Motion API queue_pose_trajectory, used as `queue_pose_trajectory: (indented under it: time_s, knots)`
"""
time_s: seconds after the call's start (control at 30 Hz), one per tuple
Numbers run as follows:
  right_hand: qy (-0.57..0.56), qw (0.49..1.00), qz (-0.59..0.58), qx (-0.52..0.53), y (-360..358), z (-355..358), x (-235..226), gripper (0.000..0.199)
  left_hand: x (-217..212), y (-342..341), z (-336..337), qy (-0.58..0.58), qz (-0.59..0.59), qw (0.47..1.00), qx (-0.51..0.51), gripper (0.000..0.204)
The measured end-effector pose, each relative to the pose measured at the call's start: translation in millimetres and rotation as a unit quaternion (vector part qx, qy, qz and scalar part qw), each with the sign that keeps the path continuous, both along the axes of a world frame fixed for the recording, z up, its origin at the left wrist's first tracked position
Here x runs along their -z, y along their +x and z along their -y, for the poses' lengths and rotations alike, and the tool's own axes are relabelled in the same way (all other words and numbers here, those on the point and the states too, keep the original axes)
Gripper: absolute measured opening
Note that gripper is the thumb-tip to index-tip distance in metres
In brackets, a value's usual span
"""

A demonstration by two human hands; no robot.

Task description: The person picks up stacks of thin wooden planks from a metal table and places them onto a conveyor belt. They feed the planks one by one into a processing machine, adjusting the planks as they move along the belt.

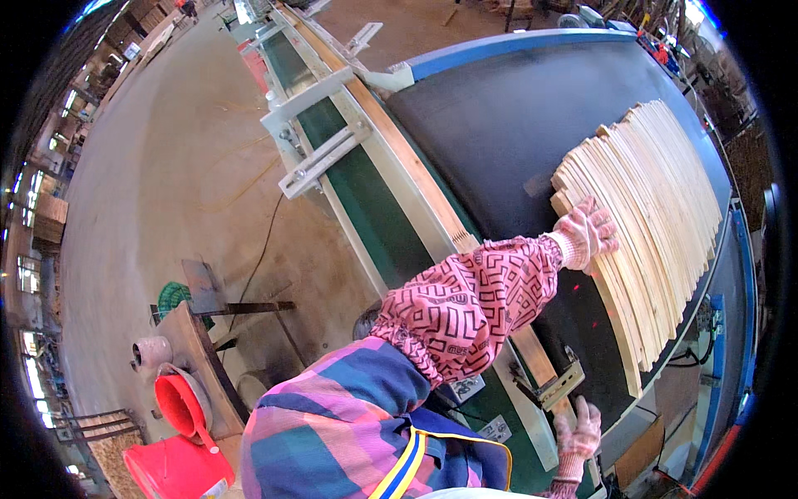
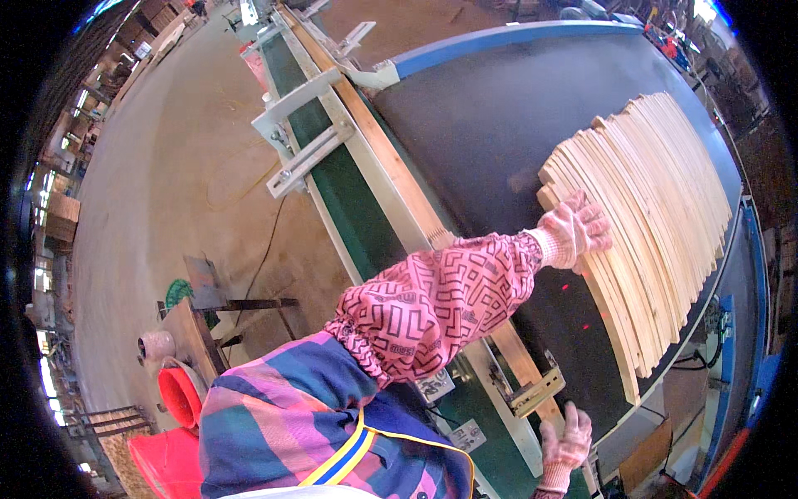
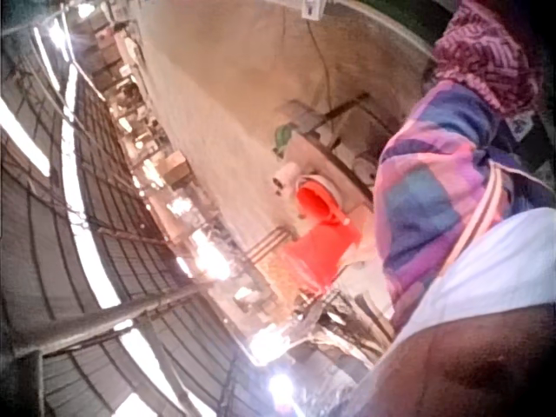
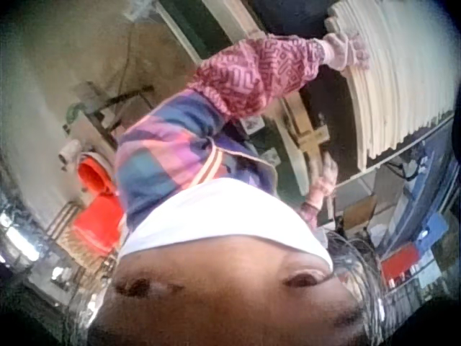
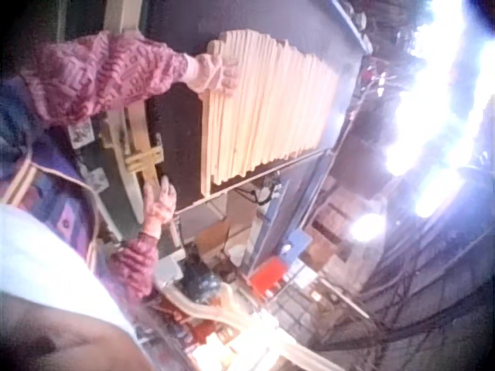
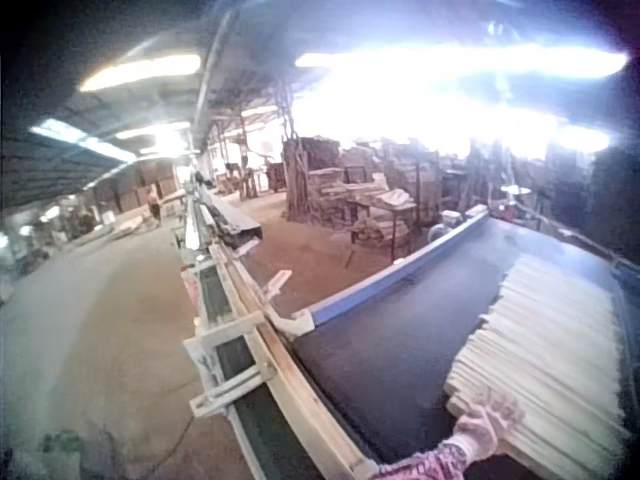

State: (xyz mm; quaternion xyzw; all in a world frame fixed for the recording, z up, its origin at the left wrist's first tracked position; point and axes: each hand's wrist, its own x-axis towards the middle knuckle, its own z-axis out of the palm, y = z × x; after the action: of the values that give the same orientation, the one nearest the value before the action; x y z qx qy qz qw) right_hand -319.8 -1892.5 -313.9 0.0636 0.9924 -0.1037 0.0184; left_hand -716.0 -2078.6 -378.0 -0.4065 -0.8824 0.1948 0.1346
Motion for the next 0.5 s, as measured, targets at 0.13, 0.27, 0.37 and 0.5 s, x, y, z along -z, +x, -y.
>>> queue_pose_trajectory:
  time_s: [0.13,0.27,0.37,0.5]
  knots:
    - [0.003,0.993,0.075,0.089,8,9,-2,0.075,-47,27,19,0.088,0.193,0.977,0.024,0.068]
    - [-0.024,0.991,0.067,0.109,2,19,-8,0.068,-60,34,32,0.092,0.199,0.975,0.028,0.068]
    - [-0.041,0.989,-0.045,0.137,25,-8,3,0.06,-75,35,34,0.04,0.201,0.978,0.034,0.056]
    - [-0.082,0.949,-0.222,0.211,2,25,-39,0.031,35,-6,47,0.011,-0.249,0.964,0.091,0.039]
